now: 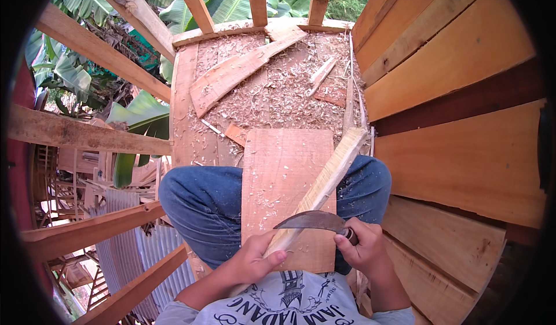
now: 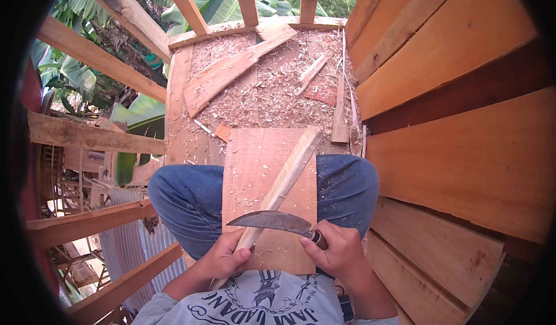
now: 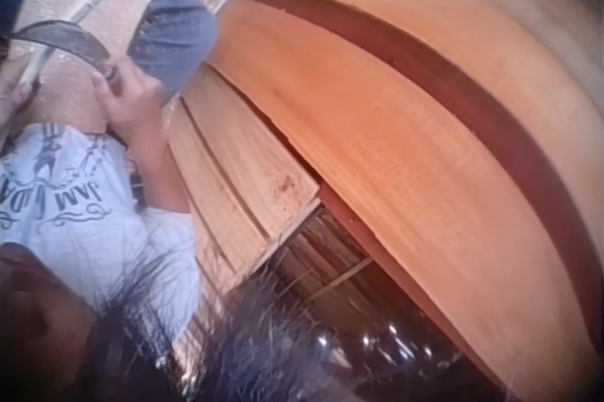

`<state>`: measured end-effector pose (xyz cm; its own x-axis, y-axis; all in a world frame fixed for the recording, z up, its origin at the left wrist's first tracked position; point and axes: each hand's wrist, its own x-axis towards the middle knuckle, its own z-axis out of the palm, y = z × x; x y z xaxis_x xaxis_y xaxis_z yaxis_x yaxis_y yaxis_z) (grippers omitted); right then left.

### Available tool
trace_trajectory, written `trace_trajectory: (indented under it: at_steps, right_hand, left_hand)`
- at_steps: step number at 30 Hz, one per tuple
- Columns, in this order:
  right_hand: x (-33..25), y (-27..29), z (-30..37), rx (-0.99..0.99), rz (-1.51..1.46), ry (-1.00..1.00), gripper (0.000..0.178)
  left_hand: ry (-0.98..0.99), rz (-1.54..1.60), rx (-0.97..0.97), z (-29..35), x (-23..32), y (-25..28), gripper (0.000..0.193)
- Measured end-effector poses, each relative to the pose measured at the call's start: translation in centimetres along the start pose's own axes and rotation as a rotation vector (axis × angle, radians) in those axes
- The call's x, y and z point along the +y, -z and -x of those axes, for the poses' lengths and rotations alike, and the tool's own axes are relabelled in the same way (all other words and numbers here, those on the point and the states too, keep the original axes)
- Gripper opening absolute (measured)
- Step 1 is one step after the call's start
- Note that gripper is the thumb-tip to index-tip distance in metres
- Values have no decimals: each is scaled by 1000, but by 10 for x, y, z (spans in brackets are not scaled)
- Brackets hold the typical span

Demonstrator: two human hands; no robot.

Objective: The person sits cross-legged and uses a curved knife to shave and shape a rectangular piece of wood. They hold the wood in their left hand and repeatedly scrape the surface with the knife in their right hand, creating wood shavings.

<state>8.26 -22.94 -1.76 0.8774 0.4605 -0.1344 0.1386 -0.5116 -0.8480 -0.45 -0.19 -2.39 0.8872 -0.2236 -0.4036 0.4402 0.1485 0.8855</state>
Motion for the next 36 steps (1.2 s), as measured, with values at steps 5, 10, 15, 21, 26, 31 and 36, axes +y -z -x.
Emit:
trace_trajectory:
  at_steps: [5, 10, 15, 21, 26, 31, 36]
  right_hand:
    - [0, 3, -10, 9, -5, -47, 24]
    - [9, 7, -8, 68, 55, 16, 25]
    - [19, 8, -14, 104, 34, -7, 30]
    - [19, 5, -17, 145, 110, 7, 31]
    - [22, 1, -20, 123, 89, 26, 29]
    - [8, -17, -6, 84, 10, -27, 22]
    - [11, -17, -4, 91, 110, 74, 24]
  left_hand:
    - [-11, -97, 65, -2, 5, -2, 59]
    - [96, -123, 10, 1, 8, 0, 51]
    - [92, -41, -14, -1, 4, -2, 58]
    - [28, -109, 23, 0, 4, -1, 53]
    - [22, -152, 29, 0, 7, 1, 46]
    - [93, -37, 17, 1, 4, 2, 47]
    - [23, -100, 38, 3, 3, 1, 50]
